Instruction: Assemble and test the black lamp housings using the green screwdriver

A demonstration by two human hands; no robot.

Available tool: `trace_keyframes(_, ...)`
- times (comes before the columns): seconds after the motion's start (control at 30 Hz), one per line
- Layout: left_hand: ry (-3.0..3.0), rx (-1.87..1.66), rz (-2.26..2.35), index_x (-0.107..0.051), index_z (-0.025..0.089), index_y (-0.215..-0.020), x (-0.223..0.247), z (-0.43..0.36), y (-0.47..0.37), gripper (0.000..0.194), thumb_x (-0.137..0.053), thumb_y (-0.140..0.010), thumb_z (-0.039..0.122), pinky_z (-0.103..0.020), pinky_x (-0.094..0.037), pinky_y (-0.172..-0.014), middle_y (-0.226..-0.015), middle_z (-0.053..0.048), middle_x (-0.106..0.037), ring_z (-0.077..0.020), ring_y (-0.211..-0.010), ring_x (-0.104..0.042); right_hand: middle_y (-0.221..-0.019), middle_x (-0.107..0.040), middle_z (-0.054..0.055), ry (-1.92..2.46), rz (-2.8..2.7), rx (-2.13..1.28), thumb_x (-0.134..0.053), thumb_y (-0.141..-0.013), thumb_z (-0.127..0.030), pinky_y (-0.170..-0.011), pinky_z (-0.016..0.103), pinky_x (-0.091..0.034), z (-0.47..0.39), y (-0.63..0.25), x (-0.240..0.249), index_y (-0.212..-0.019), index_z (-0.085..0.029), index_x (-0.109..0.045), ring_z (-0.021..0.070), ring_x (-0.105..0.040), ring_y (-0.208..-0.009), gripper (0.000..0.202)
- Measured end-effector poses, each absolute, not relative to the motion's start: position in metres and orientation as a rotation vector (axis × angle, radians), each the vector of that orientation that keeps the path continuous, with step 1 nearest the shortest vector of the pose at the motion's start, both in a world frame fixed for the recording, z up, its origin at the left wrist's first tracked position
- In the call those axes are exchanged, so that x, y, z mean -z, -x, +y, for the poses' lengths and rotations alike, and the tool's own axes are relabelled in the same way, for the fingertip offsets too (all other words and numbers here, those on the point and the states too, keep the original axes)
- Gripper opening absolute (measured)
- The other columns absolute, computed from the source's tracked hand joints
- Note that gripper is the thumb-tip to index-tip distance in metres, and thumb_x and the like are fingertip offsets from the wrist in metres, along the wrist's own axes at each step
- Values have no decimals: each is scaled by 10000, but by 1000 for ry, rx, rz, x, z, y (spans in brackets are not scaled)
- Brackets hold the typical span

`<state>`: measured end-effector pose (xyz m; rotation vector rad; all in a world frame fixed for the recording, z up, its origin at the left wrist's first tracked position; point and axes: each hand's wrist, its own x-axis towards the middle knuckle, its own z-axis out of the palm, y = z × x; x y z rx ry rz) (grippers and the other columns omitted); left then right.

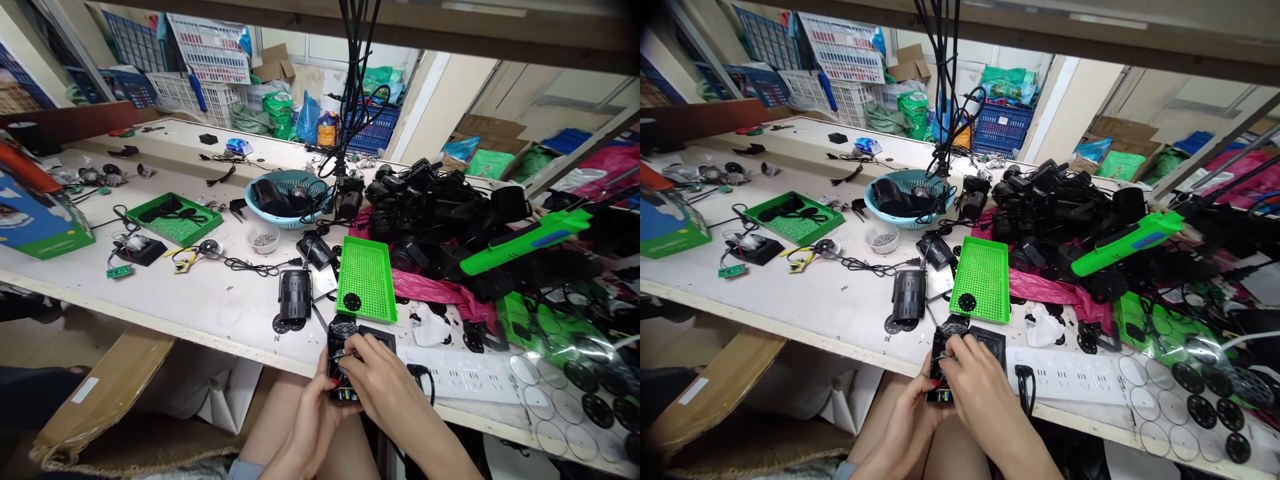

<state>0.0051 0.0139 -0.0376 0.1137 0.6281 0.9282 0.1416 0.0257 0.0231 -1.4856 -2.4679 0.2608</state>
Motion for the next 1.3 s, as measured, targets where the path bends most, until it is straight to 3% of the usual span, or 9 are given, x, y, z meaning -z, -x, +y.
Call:
trace_keyframes(0.27,-292,-935,741,-506,313,-1396,40,10,-6,539,-529,-870,199,-326,-473,-903,-1437,-21,-524,-243,-1186,-520,-1040,-511,63,1467,-2472,-319,-444,-928,-37,-750,389,-492,23,-139,-18,-958,-183,-576,225,-495,-922,199)
trace_keyframes(0.43,-301,-919,723,-535,305,-1373,40,8,-4,522,-529,-864,190,-325,-472,-916,-1408,-23,-551,-247,-1227,-493,-1157,-475,62,1444,-2458,-614,-437,-900,-38,-859,422,-505,16,-148,-37,-1134,-222,-549,239,-479,-1050,318)
trace_keyframes(0.57,-291,-895,717,-520,299,-1381,37,9,-5,557,-510,-844,153,-317,-474,-915,-1371,-23,-580,-237,-1231,-490,-1178,-467,60,1448,-2436,-682,-440,-878,-17,-889,425,-503,16,-152,-40,-1167,-233,-542,239,-475,-1081,375)
trace_keyframes(0.8,-309,-889,707,-461,314,-1433,36,9,-4,607,-499,-846,166,-342,-480,-926,-1396,-27,-565,-241,-1221,-510,-1114,-482,50,1478,-2348,-690,-454,-917,-30,-820,379,-511,19,-149,-28,-1035,-224,-605,214,-506,-1031,272)
trace_keyframes(0.93,-320,-917,695,-419,326,-1469,36,6,-4,653,-525,-837,201,-367,-474,-956,-1440,-24,-538,-260,-1230,-517,-1039,-496,46,1542,-2252,-689,-485,-878,1,-799,369,-515,19,-145,-26,-897,-207,-645,207,-526,-980,264)
trace_keyframes(1.3,-305,-946,762,-271,284,-1545,39,5,-5,712,-517,-877,267,-355,-458,-1035,-1510,-20,-489,-257,-1352,-457,-986,-503,68,1668,-2173,-583,-485,-804,56,-796,408,-527,17,-130,-24,-805,-174,-634,237,-509,-954,274)
